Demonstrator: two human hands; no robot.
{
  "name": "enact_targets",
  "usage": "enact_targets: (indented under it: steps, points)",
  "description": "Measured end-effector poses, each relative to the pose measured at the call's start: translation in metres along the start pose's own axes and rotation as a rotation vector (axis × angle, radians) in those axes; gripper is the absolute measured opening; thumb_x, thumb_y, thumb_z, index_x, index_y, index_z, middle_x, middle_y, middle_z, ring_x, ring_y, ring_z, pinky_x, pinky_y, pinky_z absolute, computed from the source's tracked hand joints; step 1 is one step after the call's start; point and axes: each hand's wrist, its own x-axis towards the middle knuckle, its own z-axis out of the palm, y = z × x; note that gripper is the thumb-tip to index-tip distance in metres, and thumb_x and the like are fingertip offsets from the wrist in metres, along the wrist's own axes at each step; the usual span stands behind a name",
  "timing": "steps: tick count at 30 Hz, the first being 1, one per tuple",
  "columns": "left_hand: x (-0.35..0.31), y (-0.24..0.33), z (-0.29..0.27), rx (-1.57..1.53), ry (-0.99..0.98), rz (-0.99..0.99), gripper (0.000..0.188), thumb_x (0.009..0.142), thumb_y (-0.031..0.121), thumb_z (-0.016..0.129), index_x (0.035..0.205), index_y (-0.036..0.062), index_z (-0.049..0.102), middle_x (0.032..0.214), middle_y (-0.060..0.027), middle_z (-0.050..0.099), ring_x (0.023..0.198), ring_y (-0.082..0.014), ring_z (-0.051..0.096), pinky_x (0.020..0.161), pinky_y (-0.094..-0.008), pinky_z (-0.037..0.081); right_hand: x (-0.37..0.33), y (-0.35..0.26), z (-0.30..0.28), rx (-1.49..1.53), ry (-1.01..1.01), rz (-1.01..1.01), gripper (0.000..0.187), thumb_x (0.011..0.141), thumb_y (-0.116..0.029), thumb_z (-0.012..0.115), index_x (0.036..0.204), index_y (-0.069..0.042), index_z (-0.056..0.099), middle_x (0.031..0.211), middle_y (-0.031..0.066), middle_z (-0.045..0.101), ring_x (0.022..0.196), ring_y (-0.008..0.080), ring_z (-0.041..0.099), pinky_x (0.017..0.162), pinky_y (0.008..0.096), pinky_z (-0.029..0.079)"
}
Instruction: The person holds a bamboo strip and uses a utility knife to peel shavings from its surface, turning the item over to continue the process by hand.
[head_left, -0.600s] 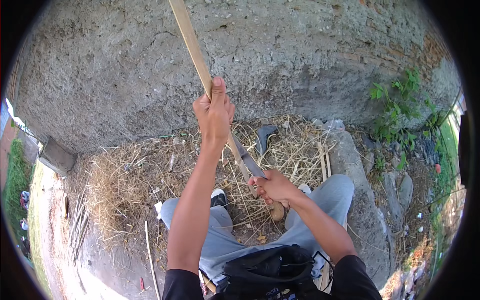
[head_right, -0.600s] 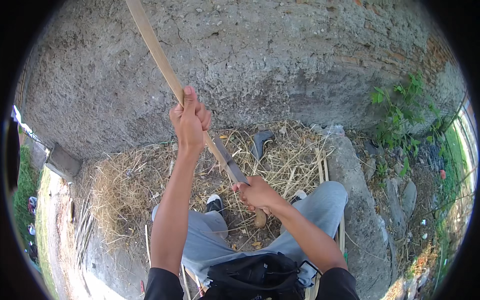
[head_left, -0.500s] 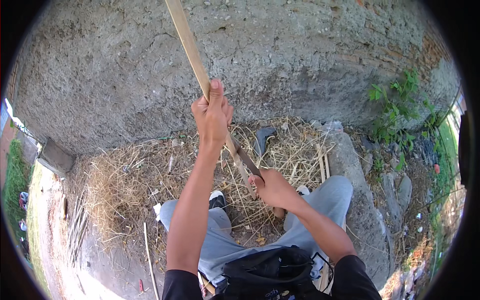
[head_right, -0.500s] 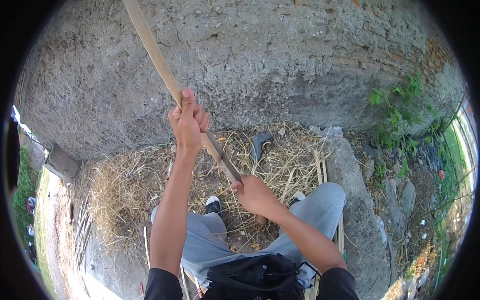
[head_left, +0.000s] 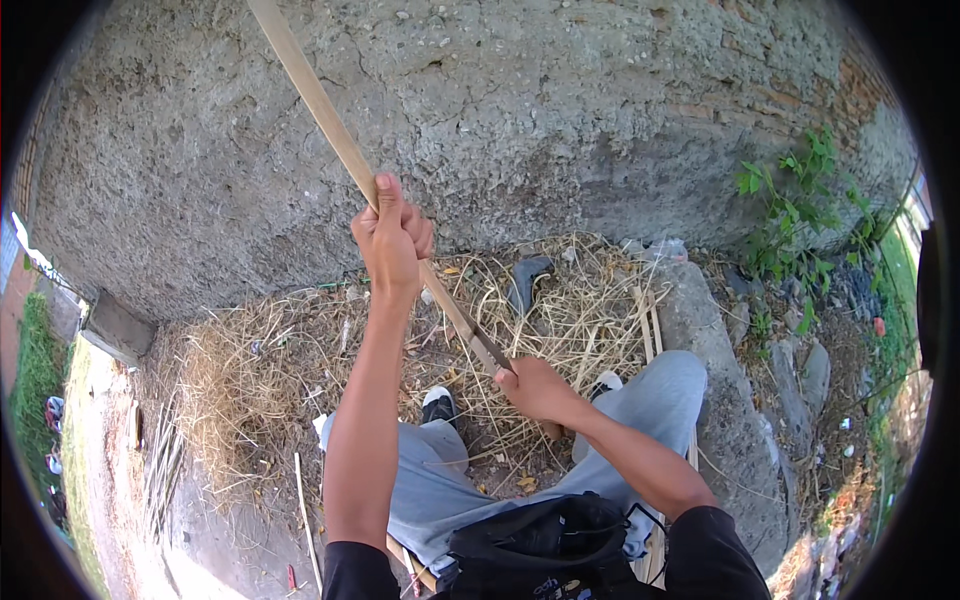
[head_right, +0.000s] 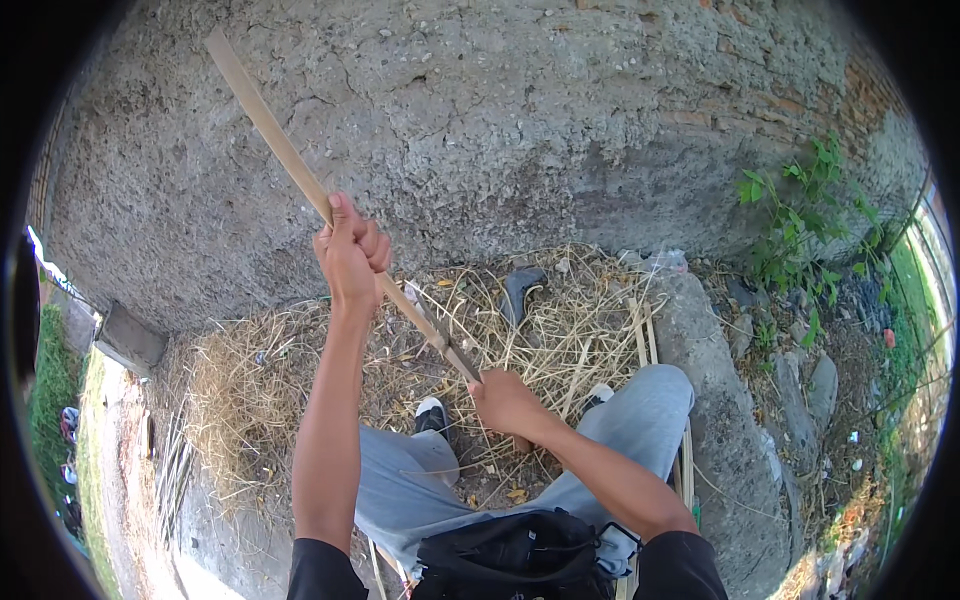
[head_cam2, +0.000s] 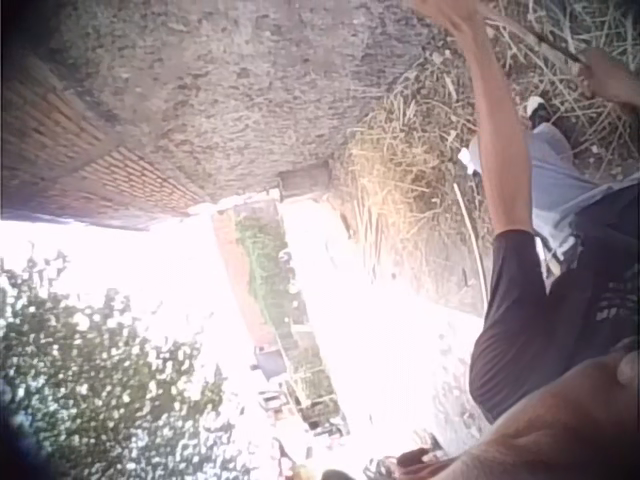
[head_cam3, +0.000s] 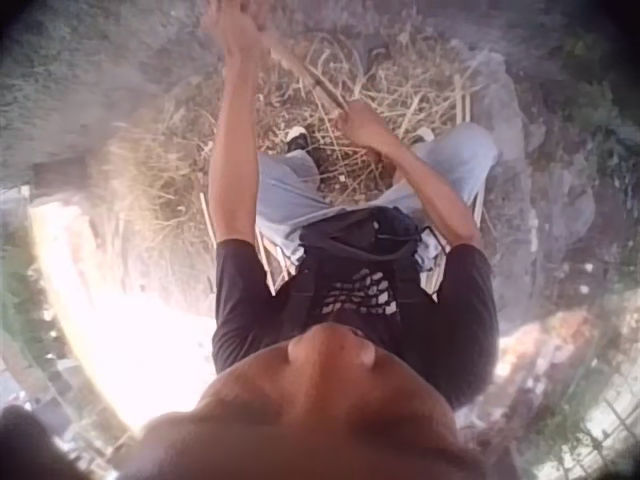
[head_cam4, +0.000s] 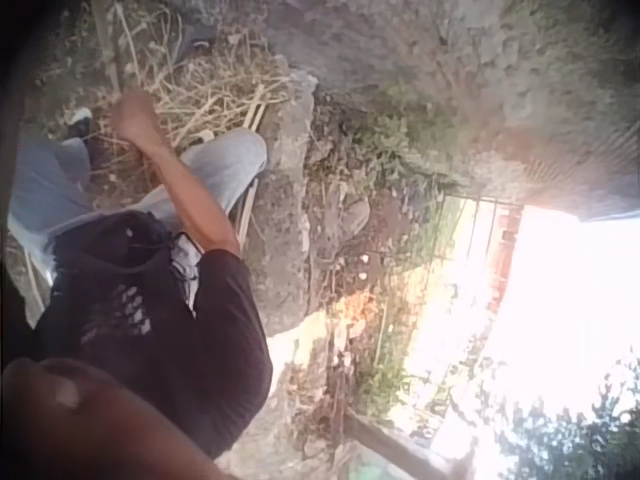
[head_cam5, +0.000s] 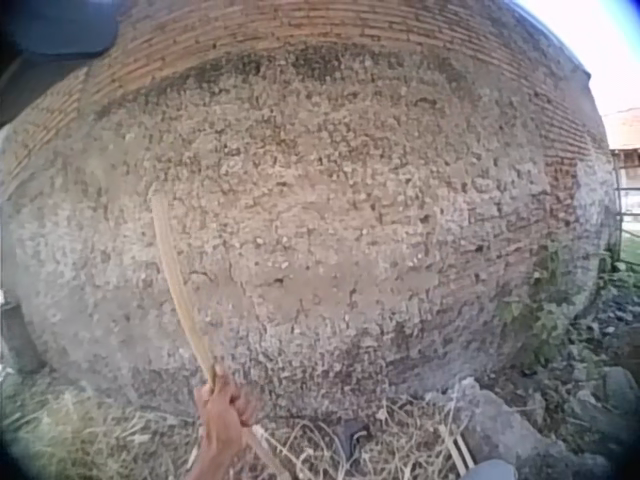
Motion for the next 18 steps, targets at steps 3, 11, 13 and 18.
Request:
enact_targets:
  steps: [3,11,13,18]
  points:
    - [-0.004,0.0,0.001,-0.052,-0.05,0.02,0.051,0.098,0.042,0.05,0.06,0.0141,0.03,0.046,0.0065,0.024,0.037,-0.0047,0.021,0.036,-0.0256,0.014,-0.011,-0.027,-0.023,0.544,-0.231,0.336,0.023,0.097,-0.016,0.044,0.099,0.002,0.058,0.059,0.0005,0.045,0.043,0.0088,0.04,0.039,0.028,0.036]
    - [-0.005,-0.004,0.005,-0.064,-0.064,-0.011,0.051,0.097,0.043,0.05,0.06,0.0154,0.029,0.047,0.0066,0.022,0.038,-0.0049,0.019,0.037,-0.0257,0.013,-0.021,-0.053,-0.01,-0.094,0.143,-0.125,0.027,0.096,-0.019,0.047,0.096,0.002,0.063,0.059,0.0142,0.056,0.052,0.0269,0.056,0.052,0.0388,0.044]
    - [-0.008,-0.004,0.007,-0.078,-0.081,-0.006,0.051,0.097,0.044,0.05,0.06,0.0152,0.03,0.047,0.0066,0.023,0.038,-0.0048,0.02,0.037,-0.0257,0.014,-0.024,-0.057,-0.004,-0.03,0.248,-0.195,0.027,0.095,-0.018,0.046,0.094,0.002,0.064,0.061,0.0193,0.058,0.056,0.034,0.06,0.058,0.0439,0.046]
    - [0.0,-0.001,0.016,-0.01,-0.096,0.046,0.05,0.097,0.043,0.049,0.061,0.0145,0.03,0.048,0.0065,0.024,0.039,-0.0046,0.021,0.037,-0.0254,0.014,0.017,0.052,0.035,-0.262,0.203,-0.087,0.027,0.094,-0.019,0.048,0.087,0.003,0.062,0.065,0.0229,0.059,0.062,0.0385,0.061,0.062,0.0465,0.047]
